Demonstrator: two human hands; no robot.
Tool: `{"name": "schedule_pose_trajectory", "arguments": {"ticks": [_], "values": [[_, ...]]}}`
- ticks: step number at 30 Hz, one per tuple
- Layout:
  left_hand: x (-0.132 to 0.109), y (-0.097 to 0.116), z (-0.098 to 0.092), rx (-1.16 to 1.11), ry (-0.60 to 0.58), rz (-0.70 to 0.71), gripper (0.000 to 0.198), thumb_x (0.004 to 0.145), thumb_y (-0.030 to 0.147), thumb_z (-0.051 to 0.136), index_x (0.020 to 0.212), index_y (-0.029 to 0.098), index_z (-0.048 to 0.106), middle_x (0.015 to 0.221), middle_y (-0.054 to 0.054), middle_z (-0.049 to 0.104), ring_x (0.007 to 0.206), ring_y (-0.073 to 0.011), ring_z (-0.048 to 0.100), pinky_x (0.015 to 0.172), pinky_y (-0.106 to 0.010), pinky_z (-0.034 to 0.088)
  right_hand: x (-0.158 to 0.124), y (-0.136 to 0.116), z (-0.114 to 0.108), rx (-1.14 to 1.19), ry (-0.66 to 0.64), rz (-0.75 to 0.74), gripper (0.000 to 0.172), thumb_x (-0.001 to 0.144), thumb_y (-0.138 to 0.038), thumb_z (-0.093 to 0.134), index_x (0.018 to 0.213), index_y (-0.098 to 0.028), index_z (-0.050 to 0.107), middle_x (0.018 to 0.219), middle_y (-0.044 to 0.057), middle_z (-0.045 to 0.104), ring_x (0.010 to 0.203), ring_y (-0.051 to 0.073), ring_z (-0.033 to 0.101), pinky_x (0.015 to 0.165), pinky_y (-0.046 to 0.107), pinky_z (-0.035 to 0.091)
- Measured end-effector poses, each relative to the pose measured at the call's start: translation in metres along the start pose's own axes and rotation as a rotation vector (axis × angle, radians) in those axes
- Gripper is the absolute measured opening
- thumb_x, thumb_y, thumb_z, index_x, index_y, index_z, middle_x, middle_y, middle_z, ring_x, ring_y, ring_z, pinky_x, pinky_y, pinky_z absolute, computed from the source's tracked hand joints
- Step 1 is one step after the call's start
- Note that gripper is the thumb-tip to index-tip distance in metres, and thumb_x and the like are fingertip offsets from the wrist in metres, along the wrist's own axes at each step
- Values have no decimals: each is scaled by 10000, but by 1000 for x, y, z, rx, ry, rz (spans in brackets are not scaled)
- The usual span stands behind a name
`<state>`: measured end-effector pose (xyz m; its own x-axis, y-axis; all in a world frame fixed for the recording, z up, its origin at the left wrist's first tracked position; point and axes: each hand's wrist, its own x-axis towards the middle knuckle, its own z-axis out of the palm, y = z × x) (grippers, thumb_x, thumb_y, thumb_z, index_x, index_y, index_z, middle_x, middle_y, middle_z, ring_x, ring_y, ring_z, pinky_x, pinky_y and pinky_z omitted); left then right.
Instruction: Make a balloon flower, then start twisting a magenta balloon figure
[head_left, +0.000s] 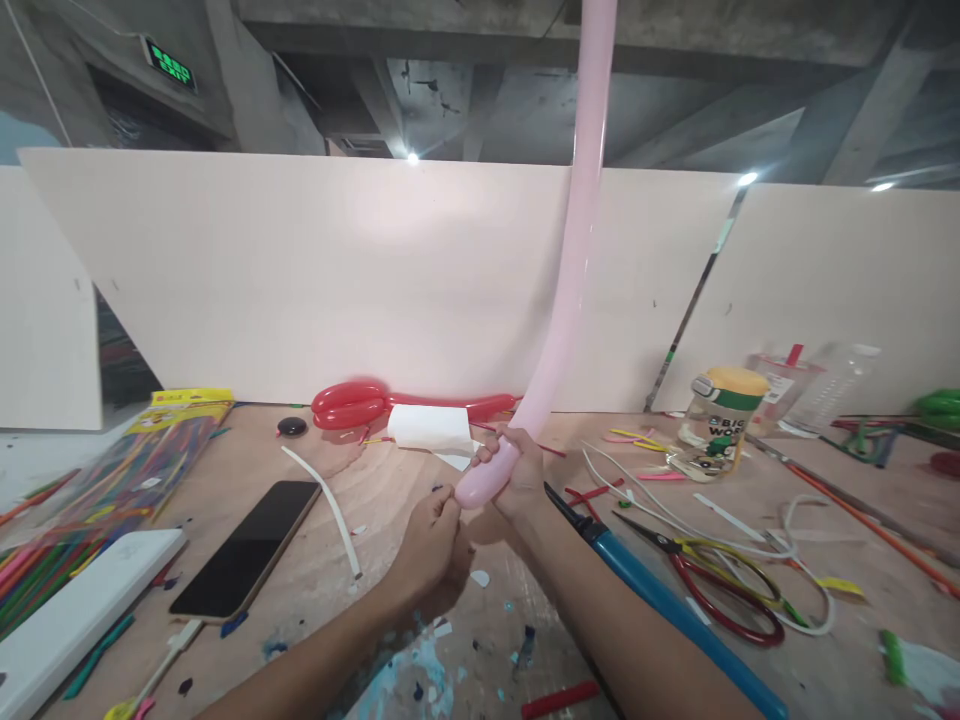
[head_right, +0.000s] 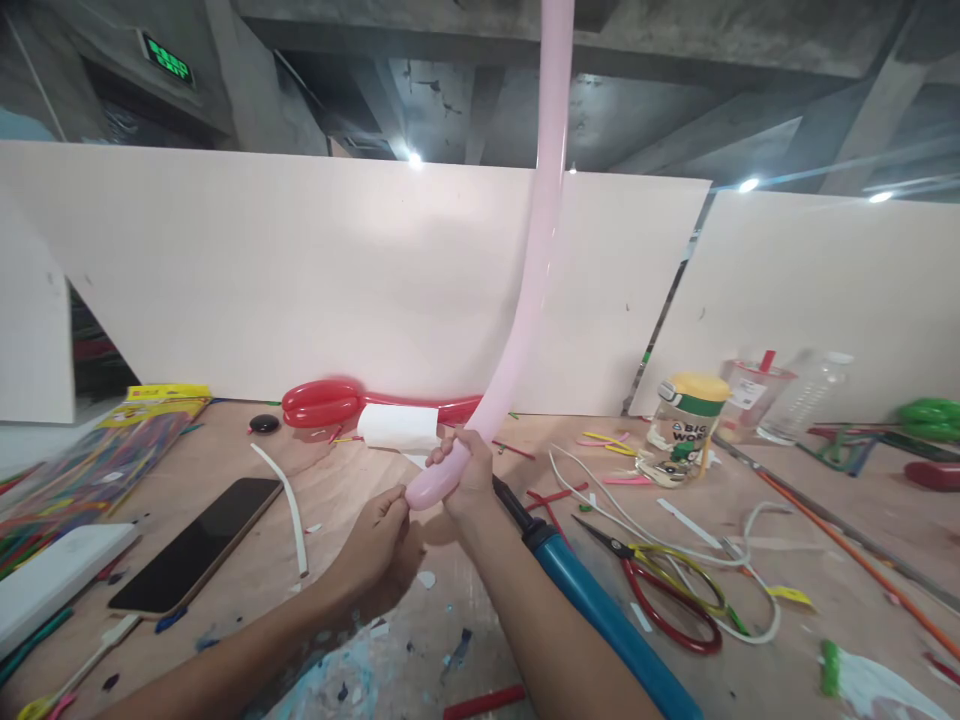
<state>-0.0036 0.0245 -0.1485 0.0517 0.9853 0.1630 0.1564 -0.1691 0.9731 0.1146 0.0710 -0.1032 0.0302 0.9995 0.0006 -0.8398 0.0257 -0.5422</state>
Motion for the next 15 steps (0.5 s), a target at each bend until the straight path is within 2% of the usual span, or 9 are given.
{"name": "schedule_pose_trajectory", "arguments": {"ticks": [7,15], "values": [[-4,7,-2,17,-12,23,190,762,271,430,587,195,423,525,33,405,519,-124,368,511,-244,259,-4,-2,3,-1,-20,12,140,581,-256,607,614,-197,485,443,-71,479,397,87,445,477,246,430],[-5,6,-2,6,-29,13,194,771,275,426,593,200,407,506,40,400,499,-123,369,501,-244,254,-7,-4,6,-4,-32,16,130,584,-251,600,613,-196,485,437,-70,471,401,88,435,482,249,429]]}}
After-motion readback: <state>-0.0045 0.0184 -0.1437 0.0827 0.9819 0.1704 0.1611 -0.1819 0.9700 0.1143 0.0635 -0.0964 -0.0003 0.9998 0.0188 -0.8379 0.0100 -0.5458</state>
